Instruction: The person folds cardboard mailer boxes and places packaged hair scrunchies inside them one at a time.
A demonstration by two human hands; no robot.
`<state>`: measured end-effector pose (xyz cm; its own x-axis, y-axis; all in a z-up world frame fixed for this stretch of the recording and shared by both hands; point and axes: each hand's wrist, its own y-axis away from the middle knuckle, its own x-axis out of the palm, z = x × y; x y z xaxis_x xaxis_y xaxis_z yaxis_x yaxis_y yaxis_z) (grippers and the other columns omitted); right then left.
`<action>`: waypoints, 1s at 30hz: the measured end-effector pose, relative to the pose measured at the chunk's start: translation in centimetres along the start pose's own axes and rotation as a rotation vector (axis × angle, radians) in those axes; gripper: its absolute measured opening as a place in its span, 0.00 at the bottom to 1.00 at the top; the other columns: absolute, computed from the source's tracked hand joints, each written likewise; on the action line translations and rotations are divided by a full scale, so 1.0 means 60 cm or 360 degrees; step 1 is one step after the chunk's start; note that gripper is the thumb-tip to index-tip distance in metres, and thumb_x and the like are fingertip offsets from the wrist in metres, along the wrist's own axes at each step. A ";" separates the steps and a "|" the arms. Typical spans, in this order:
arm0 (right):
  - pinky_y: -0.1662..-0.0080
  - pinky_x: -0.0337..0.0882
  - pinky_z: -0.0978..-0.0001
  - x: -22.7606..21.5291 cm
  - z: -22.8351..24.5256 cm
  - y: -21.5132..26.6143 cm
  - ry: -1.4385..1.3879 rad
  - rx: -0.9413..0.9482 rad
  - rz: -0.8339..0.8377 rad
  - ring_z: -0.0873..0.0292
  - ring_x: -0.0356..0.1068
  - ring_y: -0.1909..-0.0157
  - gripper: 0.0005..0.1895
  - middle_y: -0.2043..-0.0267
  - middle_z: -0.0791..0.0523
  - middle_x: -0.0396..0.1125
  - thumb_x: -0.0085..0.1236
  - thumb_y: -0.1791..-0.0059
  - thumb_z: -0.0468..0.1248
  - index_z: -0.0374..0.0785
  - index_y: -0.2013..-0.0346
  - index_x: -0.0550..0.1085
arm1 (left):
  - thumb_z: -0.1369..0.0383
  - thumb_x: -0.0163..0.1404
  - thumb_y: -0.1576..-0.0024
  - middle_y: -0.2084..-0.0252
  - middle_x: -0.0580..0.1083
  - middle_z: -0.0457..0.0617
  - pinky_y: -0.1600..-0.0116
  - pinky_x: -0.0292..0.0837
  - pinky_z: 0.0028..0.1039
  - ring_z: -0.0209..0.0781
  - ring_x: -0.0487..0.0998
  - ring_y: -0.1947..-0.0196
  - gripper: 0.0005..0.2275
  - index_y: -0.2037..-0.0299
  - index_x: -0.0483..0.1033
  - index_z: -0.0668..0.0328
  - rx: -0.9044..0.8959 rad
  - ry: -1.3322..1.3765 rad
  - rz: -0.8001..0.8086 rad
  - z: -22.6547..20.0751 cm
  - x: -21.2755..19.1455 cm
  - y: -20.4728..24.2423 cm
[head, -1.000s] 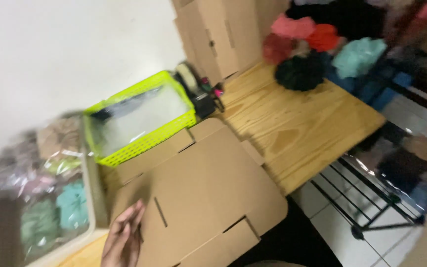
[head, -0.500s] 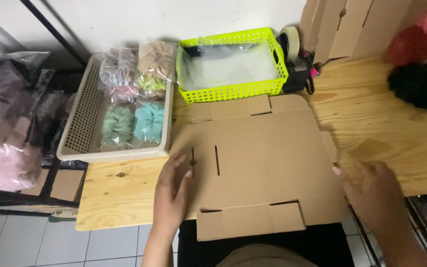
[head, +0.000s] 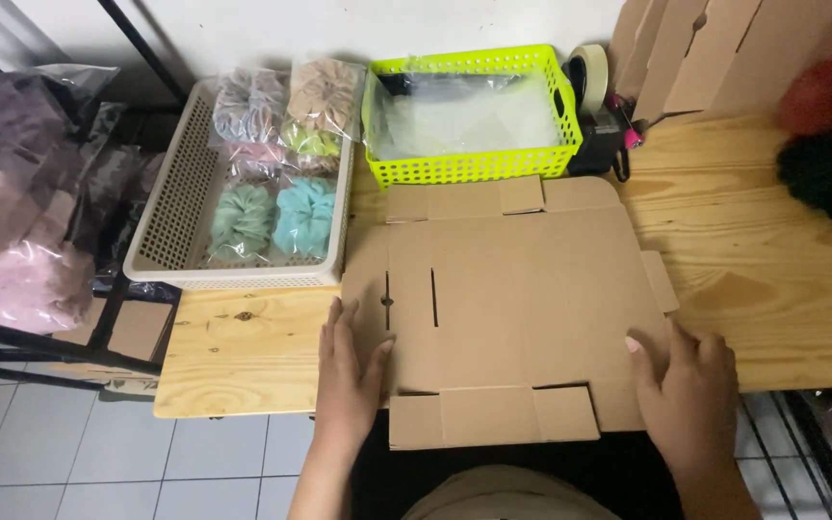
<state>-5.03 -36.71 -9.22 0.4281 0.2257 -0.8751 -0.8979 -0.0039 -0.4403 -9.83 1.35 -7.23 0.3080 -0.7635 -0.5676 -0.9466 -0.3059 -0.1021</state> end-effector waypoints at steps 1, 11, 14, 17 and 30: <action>0.47 0.67 0.43 -0.001 -0.001 -0.001 -0.0002 -0.0002 0.0001 0.32 0.66 0.50 0.28 0.54 0.37 0.66 0.59 0.49 0.49 0.31 0.42 0.75 | 0.63 0.50 0.39 0.22 0.48 0.60 0.24 0.44 0.47 0.57 0.47 0.23 0.28 0.29 0.56 0.58 -0.0002 -0.0001 -0.0003 -0.003 -0.001 0.000; 0.35 0.59 0.58 -0.091 0.068 -0.025 -0.0990 0.0464 0.0083 0.49 0.60 0.33 0.32 0.36 0.46 0.62 0.61 0.52 0.36 0.33 0.34 0.67 | 0.63 0.50 0.39 0.21 0.47 0.58 0.23 0.37 0.48 0.60 0.42 0.22 0.27 0.30 0.57 0.55 -0.0030 -0.0019 0.0010 0.002 0.001 0.001; 0.31 0.54 0.65 -0.147 0.115 -0.042 -0.1439 0.0912 0.0320 0.58 0.57 0.27 0.37 0.27 0.52 0.58 0.57 0.56 0.34 0.39 0.31 0.62 | 0.64 0.49 0.38 0.22 0.46 0.61 0.23 0.34 0.47 0.59 0.41 0.21 0.26 0.30 0.58 0.55 0.0030 0.0010 0.0019 -0.002 -0.004 0.002; 0.29 0.57 0.55 -0.001 -0.044 0.038 -0.1216 0.0303 0.0204 0.44 0.57 0.26 0.36 0.26 0.40 0.55 0.47 0.61 0.29 0.40 0.36 0.67 | 0.65 0.49 0.38 0.22 0.47 0.63 0.23 0.31 0.47 0.56 0.40 0.20 0.25 0.30 0.58 0.54 0.0076 0.0033 0.0030 0.000 -0.005 0.000; 0.27 0.55 0.70 -0.076 0.160 0.043 -0.1814 0.0860 0.0172 0.61 0.64 0.33 0.26 0.35 0.54 0.67 0.61 0.56 0.34 0.32 0.43 0.73 | 0.61 0.49 0.38 0.21 0.44 0.61 0.24 0.35 0.49 0.64 0.39 0.22 0.26 0.29 0.58 0.50 -0.0015 -0.0025 0.0053 -0.001 -0.006 0.003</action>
<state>-10.30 -28.41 -4.45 0.2604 0.9588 -0.1136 -0.9651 0.2617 -0.0039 -10.10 1.52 -7.02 0.2749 -0.7644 -0.5832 -0.9553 -0.2860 -0.0754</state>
